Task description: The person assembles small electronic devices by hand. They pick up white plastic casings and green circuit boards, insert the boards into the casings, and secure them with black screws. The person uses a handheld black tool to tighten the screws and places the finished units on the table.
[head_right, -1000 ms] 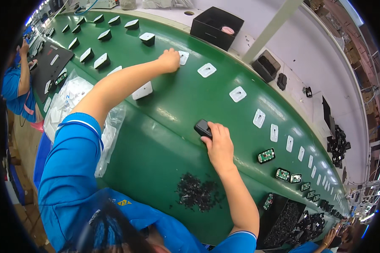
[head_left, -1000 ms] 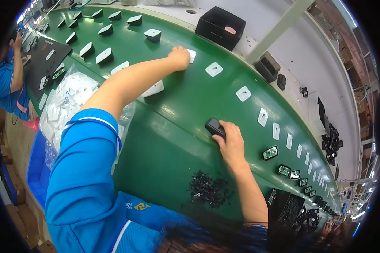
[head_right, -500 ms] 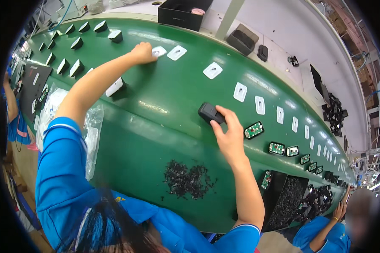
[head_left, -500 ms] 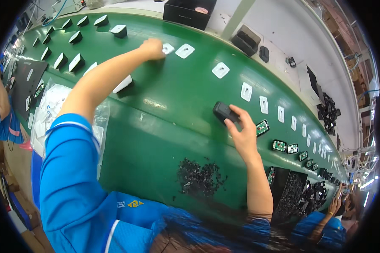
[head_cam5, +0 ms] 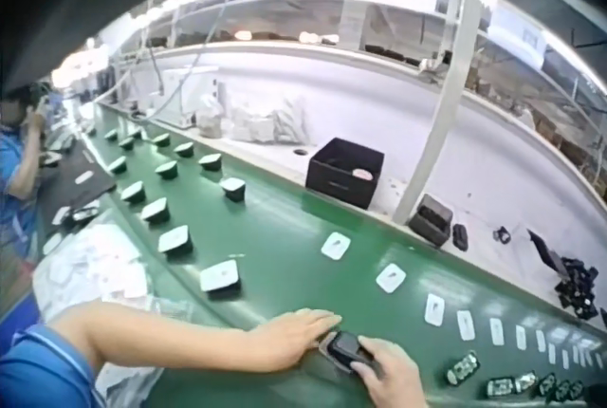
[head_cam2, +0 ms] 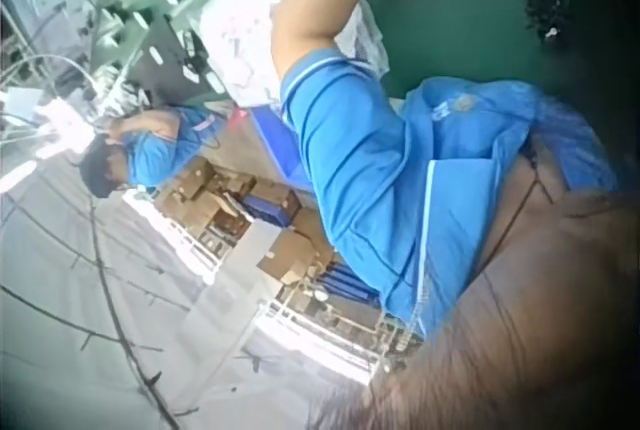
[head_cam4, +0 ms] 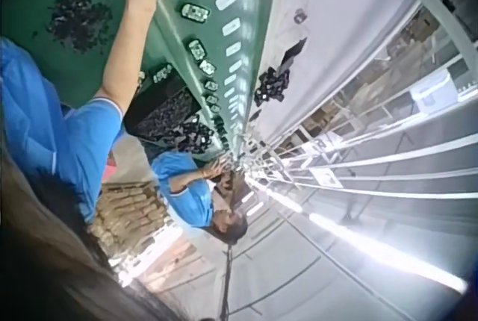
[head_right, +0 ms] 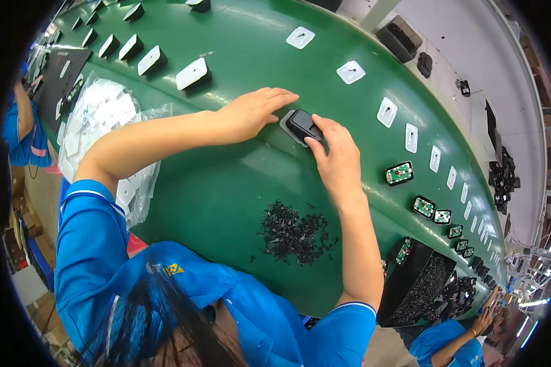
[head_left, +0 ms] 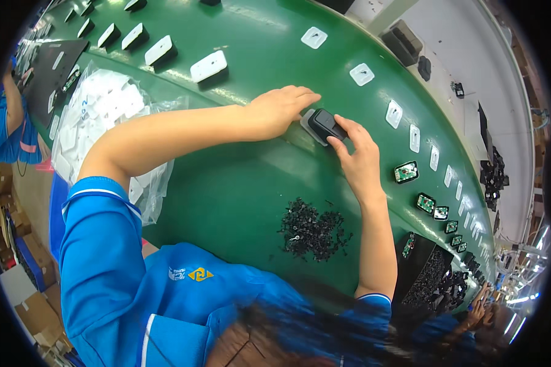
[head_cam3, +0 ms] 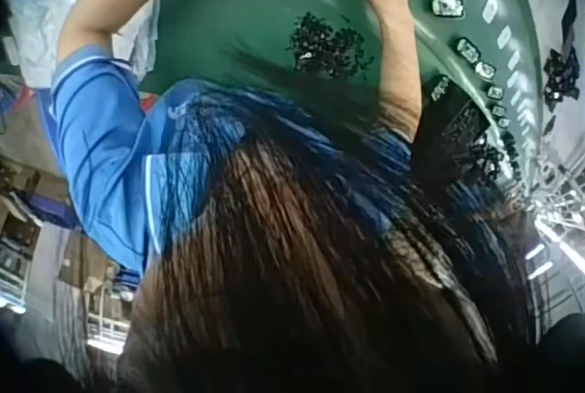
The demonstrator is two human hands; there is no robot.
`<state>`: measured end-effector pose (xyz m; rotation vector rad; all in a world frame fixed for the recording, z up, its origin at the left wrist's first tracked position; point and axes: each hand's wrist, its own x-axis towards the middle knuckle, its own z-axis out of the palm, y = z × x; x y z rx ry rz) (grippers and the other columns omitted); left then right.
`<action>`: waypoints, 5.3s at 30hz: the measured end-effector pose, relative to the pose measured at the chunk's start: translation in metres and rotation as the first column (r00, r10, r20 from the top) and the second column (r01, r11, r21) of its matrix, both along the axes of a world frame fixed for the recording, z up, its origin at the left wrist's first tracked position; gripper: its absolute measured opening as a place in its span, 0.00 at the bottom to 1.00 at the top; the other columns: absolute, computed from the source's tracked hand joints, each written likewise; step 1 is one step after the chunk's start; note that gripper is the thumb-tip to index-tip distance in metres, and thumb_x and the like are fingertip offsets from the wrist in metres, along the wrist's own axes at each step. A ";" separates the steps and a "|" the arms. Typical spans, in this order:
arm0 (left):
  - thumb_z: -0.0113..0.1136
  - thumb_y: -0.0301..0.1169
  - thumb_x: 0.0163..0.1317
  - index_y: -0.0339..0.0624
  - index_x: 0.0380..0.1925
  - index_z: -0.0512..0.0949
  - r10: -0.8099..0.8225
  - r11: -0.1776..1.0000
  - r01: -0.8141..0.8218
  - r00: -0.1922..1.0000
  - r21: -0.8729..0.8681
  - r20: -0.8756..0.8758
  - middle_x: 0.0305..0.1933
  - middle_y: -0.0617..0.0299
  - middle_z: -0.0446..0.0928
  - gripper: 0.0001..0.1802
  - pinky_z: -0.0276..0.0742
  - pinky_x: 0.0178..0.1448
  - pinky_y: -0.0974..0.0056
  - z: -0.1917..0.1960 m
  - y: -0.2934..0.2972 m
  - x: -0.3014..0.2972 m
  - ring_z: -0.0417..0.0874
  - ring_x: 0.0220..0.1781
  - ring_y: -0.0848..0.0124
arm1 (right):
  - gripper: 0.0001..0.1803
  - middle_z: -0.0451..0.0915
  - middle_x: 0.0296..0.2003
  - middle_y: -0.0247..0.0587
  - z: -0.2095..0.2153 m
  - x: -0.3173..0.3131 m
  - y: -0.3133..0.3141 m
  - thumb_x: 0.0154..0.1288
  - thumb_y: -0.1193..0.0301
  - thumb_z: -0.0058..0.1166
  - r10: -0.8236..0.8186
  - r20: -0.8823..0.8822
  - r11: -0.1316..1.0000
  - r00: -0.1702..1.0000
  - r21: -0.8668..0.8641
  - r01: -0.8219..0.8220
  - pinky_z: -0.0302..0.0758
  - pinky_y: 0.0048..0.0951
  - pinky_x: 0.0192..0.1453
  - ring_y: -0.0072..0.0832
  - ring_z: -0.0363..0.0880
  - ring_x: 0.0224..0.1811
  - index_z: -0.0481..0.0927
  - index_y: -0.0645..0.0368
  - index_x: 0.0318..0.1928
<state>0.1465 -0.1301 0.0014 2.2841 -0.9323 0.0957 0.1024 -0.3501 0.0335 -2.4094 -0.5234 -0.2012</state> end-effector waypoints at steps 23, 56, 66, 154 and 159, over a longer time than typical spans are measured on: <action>0.55 0.27 0.56 0.39 0.59 0.68 -0.188 0.972 0.139 0.945 0.191 0.266 0.63 0.56 0.69 0.28 0.67 0.65 0.58 -0.022 0.014 0.002 0.71 0.63 0.59 | 0.20 0.78 0.42 0.41 -0.026 0.004 0.023 0.55 0.72 0.58 0.016 0.137 0.982 0.990 -0.189 0.010 0.76 0.36 0.46 0.36 0.76 0.45 0.75 0.57 0.51; 0.54 0.46 0.64 0.29 0.39 0.74 0.346 0.835 0.091 0.680 0.543 -0.646 0.32 0.49 0.79 0.25 0.82 0.31 0.61 0.068 0.024 0.107 0.83 0.29 0.61 | 0.20 0.73 0.22 0.36 -0.007 0.018 -0.122 0.62 0.60 0.57 -0.433 -0.418 0.868 0.798 0.047 0.495 0.72 0.32 0.40 0.34 0.74 0.28 0.75 0.59 0.50; 0.60 0.55 0.55 0.33 0.47 0.74 0.558 0.689 -0.534 0.822 0.490 0.113 0.52 0.48 0.73 0.34 0.71 0.59 0.56 -0.004 -0.008 0.188 0.71 0.58 0.53 | 0.20 0.74 0.47 0.46 -0.006 0.010 -0.114 0.57 0.72 0.60 -0.338 0.092 0.902 0.937 -0.251 0.350 0.73 0.35 0.50 0.41 0.75 0.48 0.74 0.59 0.51; 0.58 0.32 0.62 0.44 0.49 0.74 -0.032 0.998 0.034 0.998 -0.048 0.055 0.39 0.58 0.76 0.16 0.75 0.42 0.64 0.059 -0.103 0.052 0.78 0.36 0.67 | 0.08 0.75 0.36 0.35 -0.001 -0.056 -0.195 0.56 0.72 0.57 -0.361 0.245 0.844 0.900 -0.323 0.427 0.72 0.36 0.49 0.35 0.73 0.43 0.82 0.53 0.38; 0.62 0.35 0.56 0.41 0.47 0.74 -0.245 0.969 0.246 0.969 -0.031 0.035 0.44 0.53 0.74 0.20 0.73 0.53 0.56 0.007 -0.188 0.003 0.75 0.49 0.55 | 0.06 0.76 0.35 0.35 -0.002 -0.042 -0.200 0.55 0.71 0.59 -0.331 0.228 0.831 0.915 -0.389 0.398 0.71 0.37 0.48 0.35 0.73 0.44 0.81 0.56 0.34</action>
